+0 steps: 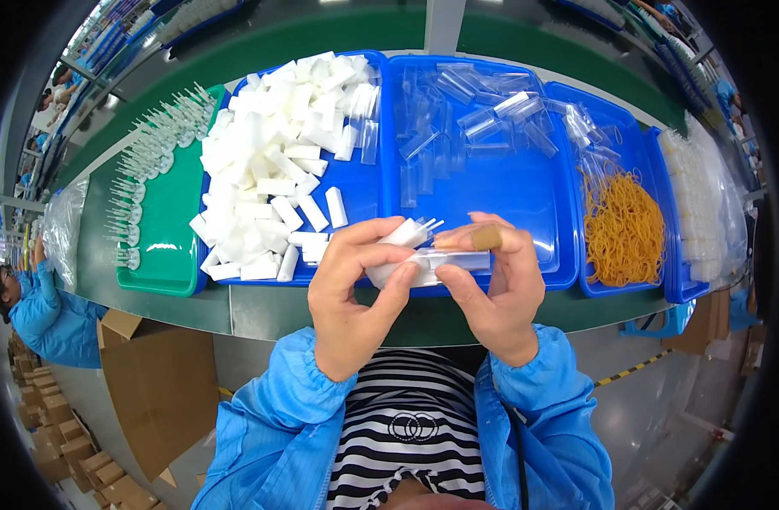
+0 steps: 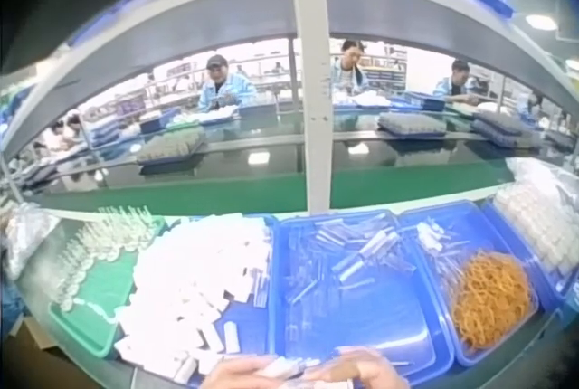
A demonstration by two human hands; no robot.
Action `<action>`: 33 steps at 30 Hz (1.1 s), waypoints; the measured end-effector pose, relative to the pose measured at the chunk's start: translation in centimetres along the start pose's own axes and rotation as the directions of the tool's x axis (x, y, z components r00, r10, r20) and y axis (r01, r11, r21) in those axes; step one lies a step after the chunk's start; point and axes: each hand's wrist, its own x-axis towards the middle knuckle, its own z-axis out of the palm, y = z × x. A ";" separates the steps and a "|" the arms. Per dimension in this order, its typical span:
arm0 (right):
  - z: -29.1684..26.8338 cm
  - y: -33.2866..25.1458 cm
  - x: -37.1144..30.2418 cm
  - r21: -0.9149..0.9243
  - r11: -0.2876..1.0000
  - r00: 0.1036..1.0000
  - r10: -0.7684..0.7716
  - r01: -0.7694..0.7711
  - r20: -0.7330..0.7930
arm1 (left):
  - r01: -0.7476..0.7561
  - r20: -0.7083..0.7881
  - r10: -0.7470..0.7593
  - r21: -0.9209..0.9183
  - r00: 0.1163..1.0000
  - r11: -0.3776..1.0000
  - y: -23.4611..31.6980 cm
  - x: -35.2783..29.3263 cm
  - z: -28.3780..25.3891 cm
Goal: The person assembles parts by fitting white components into clear plastic sleeves, bundling them together, and securing each bundle with a rubber band before placing it onto a tray.
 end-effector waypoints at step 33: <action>-2.2 -0.7 2.4 0.222 0.902 0.912 0.308 -0.371 0.271 | -0.117 0.107 0.096 0.221 0.990 0.968 1.0 0.6 -0.4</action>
